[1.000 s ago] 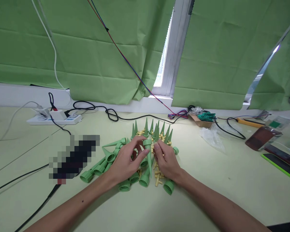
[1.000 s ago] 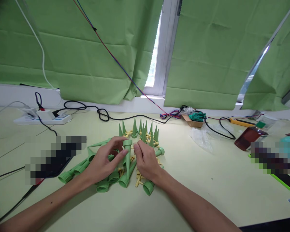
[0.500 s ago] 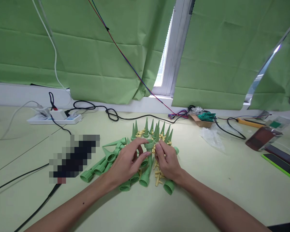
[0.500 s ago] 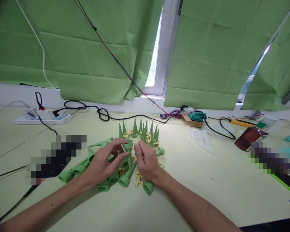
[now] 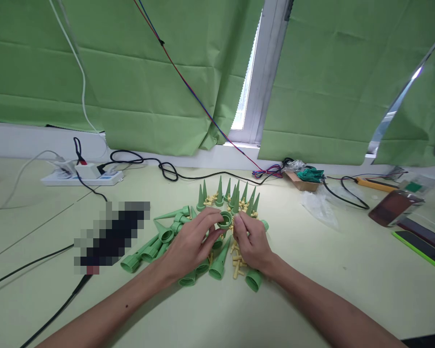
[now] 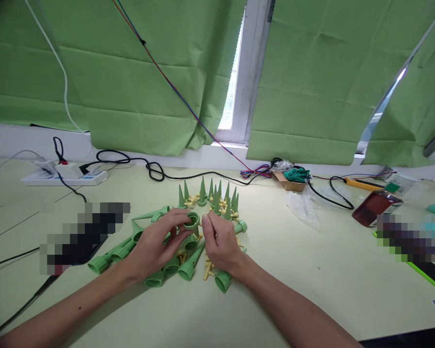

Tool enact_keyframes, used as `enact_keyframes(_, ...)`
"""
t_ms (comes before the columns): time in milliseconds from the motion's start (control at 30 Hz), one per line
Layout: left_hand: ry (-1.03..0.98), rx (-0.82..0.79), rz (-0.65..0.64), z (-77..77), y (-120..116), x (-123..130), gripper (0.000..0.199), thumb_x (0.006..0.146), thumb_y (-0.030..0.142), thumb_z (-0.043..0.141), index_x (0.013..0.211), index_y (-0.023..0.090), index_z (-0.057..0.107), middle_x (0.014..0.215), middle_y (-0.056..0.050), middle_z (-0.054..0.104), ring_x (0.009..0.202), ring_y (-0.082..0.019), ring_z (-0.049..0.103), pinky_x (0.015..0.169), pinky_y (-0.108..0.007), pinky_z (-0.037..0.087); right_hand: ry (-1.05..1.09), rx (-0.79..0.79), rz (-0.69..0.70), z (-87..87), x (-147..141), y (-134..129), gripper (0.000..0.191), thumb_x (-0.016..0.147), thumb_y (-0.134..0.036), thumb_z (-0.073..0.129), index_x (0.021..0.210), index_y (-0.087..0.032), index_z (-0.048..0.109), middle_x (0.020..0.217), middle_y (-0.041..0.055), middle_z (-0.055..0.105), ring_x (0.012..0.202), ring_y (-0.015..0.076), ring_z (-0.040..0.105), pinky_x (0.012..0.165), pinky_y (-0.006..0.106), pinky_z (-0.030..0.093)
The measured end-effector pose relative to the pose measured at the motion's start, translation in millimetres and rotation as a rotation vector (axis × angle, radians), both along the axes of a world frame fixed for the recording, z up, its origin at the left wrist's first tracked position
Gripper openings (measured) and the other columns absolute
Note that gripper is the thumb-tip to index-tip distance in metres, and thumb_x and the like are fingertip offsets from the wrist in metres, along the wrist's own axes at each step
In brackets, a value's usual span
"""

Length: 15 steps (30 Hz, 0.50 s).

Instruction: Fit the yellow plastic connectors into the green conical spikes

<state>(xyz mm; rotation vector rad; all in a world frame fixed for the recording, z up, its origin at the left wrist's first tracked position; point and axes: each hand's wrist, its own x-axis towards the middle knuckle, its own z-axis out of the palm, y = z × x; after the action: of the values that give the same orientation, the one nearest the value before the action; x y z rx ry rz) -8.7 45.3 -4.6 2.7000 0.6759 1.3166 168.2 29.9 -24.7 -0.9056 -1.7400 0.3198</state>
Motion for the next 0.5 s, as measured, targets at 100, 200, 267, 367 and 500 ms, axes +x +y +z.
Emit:
enact_keyframes(100, 0.019, 0.056, 0.005, 0.0, 0.1, -0.7, 0.019, 0.092, 0.006, 0.049, 0.107, 0.017, 0.048, 0.105, -0.009, 0.058, 0.077, -0.011, 0.056, 0.059, -0.020, 0.044, 0.006, -0.013, 0.010, -0.2, -0.5, 0.4, 0.034, 0.100, -0.025, 0.033, 0.066, -0.023, 0.028, 0.055, -0.0048, 0.034, 0.047, 0.0109, 0.031, 0.050, 0.027, 0.025)
enact_keyframes(200, 0.056, 0.109, 0.018, -0.4, 0.2, -2.1, 0.019, 0.092, 0.005, 0.048, 0.106, 0.017, 0.049, 0.107, -0.010, 0.058, 0.074, -0.011, 0.056, 0.058, -0.020, 0.044, 0.012, -0.040, 0.019, -0.6, -0.6, 0.8, 0.034, 0.100, -0.025, 0.033, 0.066, -0.023, 0.027, 0.055, -0.0050, 0.034, 0.047, 0.0108, 0.031, 0.050, 0.027, 0.024)
enact_keyframes(267, 0.084, 0.133, 0.031, -0.7, 0.4, -2.9, 0.019, 0.092, 0.005, 0.046, 0.105, 0.018, 0.050, 0.107, -0.011, 0.058, 0.074, -0.012, 0.057, 0.059, -0.021, 0.045, 0.015, -0.058, 0.024, -1.0, -0.3, 1.2, 0.035, 0.099, -0.024, 0.033, 0.065, -0.023, 0.026, 0.055, -0.0052, 0.033, 0.047, 0.0107, 0.030, 0.050, 0.027, 0.024)
enact_keyframes(367, 0.119, 0.151, 0.046, -1.2, 0.9, -3.6, 0.019, 0.092, 0.005, 0.044, 0.103, 0.018, 0.051, 0.107, -0.011, 0.058, 0.082, -0.015, 0.062, 0.063, -0.022, 0.048, 0.016, -0.078, 0.029, -2.0, 0.3, 1.9, 0.035, 0.099, -0.024, 0.033, 0.065, -0.023, 0.027, 0.054, -0.0054, 0.032, 0.047, 0.0106, 0.030, 0.050, 0.027, 0.023)
enact_keyframes(500, 0.139, 0.166, 0.065, -3.3, 2.2, -4.3, 0.020, 0.091, 0.005, 0.043, 0.103, 0.018, 0.053, 0.107, -0.011, 0.059, 0.084, -0.015, 0.064, 0.065, -0.023, 0.050, 0.026, -0.099, 0.036, -2.9, 0.8, 2.3, 0.035, 0.099, -0.025, 0.033, 0.064, -0.022, 0.028, 0.053, -0.0055, 0.032, 0.047, 0.0104, 0.029, 0.050, 0.027, 0.023)
